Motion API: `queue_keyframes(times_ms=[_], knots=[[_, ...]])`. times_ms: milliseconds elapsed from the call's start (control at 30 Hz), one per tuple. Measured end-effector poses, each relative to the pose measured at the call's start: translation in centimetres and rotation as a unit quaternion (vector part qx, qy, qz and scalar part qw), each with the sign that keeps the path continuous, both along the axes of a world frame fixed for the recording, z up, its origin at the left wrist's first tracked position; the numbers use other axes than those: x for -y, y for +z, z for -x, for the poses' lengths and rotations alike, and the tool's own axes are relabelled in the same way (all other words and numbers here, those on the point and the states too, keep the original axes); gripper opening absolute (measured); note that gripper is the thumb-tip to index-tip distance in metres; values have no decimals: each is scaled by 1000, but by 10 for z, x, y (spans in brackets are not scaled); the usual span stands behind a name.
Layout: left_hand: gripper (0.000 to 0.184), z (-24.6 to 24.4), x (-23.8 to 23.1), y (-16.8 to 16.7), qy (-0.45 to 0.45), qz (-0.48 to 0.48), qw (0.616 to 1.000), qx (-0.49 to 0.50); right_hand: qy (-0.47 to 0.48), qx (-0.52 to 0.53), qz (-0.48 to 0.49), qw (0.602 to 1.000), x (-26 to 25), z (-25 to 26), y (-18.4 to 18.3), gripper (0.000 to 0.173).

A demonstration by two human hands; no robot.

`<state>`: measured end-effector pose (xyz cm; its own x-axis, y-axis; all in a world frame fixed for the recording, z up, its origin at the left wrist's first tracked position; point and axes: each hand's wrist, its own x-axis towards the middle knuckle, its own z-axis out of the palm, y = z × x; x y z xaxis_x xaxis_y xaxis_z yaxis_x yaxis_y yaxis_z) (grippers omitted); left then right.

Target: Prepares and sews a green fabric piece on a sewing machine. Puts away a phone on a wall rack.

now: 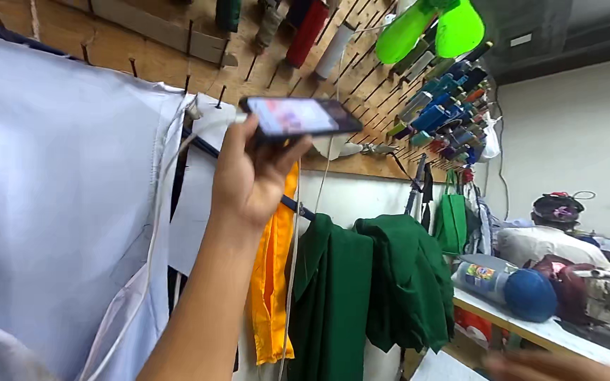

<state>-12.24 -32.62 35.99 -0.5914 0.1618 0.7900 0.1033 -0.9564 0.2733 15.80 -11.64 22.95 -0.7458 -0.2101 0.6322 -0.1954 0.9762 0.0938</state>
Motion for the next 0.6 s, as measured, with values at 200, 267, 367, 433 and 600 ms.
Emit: queue_keyframes(times_ms=[200, 267, 367, 433, 600], knots=[[37, -15, -7, -149, -272, -31, 962, -14, -32, -146, -52, 987, 6, 41, 15, 63], [35, -24, -8, -178, -324, -35, 945, 14, -46, -156, -60, 985, 8, 51, 4, 69], [33, -31, -9, -204, -360, -21, 932, 35, -64, -153, -65, 984, 6, 61, -12, 72], [33, -31, -11, -214, -368, -16, 929, 36, -70, -147, -63, 985, 3, 64, -19, 73], [34, -30, -10, -227, -384, 5, 923, 36, -73, -129, -59, 987, 0, 66, -32, 71]])
